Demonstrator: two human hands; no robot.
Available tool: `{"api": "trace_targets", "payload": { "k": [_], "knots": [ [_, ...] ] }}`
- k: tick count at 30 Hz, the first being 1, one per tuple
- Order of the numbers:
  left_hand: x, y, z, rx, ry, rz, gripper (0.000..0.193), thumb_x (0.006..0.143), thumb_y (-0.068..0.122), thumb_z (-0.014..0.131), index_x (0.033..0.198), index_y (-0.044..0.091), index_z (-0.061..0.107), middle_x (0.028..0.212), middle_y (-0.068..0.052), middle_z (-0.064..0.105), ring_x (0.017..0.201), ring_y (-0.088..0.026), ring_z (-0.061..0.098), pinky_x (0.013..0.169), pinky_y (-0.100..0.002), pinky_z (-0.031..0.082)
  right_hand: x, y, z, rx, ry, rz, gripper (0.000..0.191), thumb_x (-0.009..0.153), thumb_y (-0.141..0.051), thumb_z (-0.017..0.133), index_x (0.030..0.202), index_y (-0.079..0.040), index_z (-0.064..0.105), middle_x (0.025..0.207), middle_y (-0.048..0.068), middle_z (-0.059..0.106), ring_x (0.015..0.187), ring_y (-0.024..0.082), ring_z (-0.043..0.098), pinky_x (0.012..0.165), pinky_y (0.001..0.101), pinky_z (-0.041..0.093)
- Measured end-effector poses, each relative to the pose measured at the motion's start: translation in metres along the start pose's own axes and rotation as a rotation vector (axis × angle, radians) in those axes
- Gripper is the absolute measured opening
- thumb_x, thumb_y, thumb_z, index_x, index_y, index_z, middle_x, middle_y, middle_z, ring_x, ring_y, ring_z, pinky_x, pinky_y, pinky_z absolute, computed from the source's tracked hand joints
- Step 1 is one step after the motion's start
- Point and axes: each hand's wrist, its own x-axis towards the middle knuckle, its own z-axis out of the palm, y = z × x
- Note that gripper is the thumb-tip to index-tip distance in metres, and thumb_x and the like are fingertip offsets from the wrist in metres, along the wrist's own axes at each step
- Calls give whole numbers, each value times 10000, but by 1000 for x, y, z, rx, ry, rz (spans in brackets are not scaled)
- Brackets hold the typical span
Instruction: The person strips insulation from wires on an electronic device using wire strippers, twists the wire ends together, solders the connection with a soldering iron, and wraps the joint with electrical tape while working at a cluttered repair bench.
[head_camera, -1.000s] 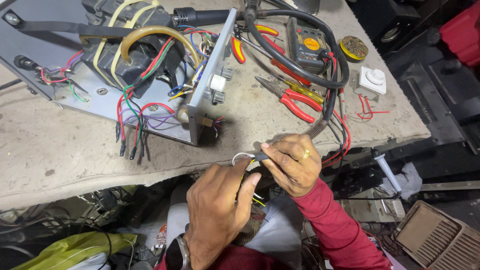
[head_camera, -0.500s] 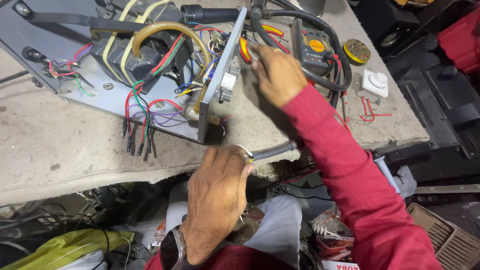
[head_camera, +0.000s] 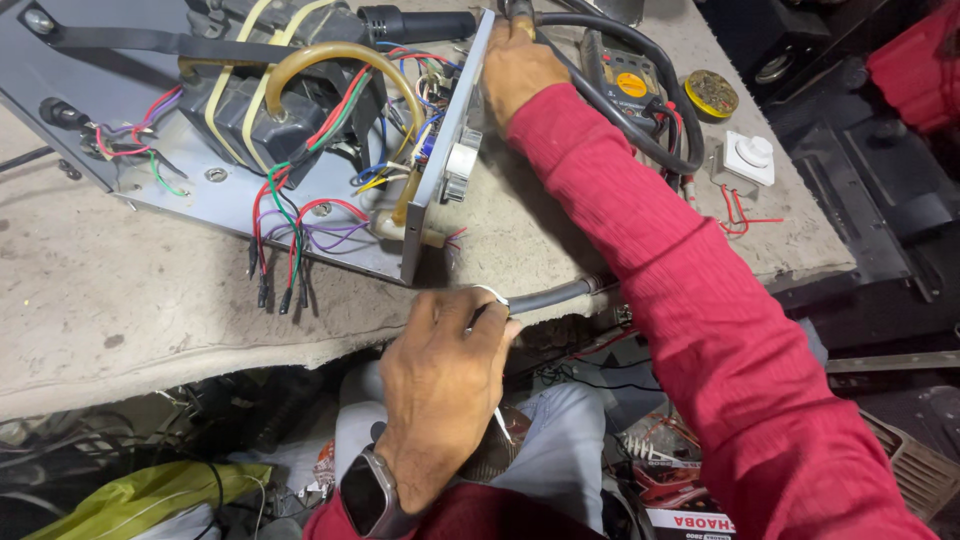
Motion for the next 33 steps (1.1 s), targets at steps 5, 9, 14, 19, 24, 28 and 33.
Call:
{"api": "trace_targets", "payload": {
  "k": [5, 9, 14, 19, 24, 28, 33],
  "knots": [
    [0, -7, 0, 47, -20, 96, 275, 723, 55, 707, 997, 44, 727, 1086, -82, 682, 953, -286, 627, 699, -395, 544, -62, 14, -62, -83, 141, -183, 373, 910, -54, 590, 1272, 9, 530, 1241, 288, 587, 811, 493, 665, 702, 573, 520],
    [-7, -13, -6, 33, -3, 259, 326, 726, 70, 702, 1039, -21, 693, 1129, -121, 671, 996, -298, 629, 748, -395, 542, -141, 25, -132, 215, 410, -331, 304, 1014, 46, 504, 1297, -9, 598, 1049, 181, 615, 892, 347, 666, 796, 444, 533],
    [-10, -13, -7, -31, -26, 282, 307, 732, 48, 707, 1027, -33, 685, 1105, -112, 680, 991, -293, 647, 759, -402, 541, -248, 64, -184, 884, 77, 24, 219, 902, -149, 551, 903, 42, 659, 787, 118, 627, 686, 190, 544, 650, 304, 411],
    [-6, -14, -6, -123, -4, 241, 211, 777, 53, 749, 959, -22, 674, 1042, -110, 686, 937, -288, 652, 750, -407, 538, -365, 57, -114, 1525, -412, -251, 272, 903, -251, 606, 792, -4, 638, 701, 116, 601, 650, 232, 584, 625, 399, 401],
    [-5, -14, -10, -148, -16, 210, 196, 771, 57, 753, 939, 0, 667, 1064, -94, 699, 946, -292, 659, 766, -416, 547, -488, 51, 7, 1732, -230, 181, 275, 1011, -263, 580, 1114, -17, 510, 1006, 238, 659, 912, 366, 707, 866, 529, 580],
    [-6, -18, -20, -168, -111, 186, 227, 765, 24, 732, 988, 3, 695, 1101, -93, 712, 968, -307, 666, 757, -412, 551, -495, 53, 11, 2125, -928, 799, 707, 828, -457, 593, 1324, 41, 522, 1112, 245, 676, 986, 325, 667, 872, 387, 495],
    [-5, -20, -23, -207, -162, 175, 289, 752, -4, 714, 1039, -29, 687, 1115, -122, 709, 986, -332, 656, 777, -418, 552, -393, 53, -64, 1820, -678, 312, 872, 687, -493, 724, 1332, 46, 493, 1102, 175, 600, 1009, 264, 599, 879, 362, 467]
  ]
}}
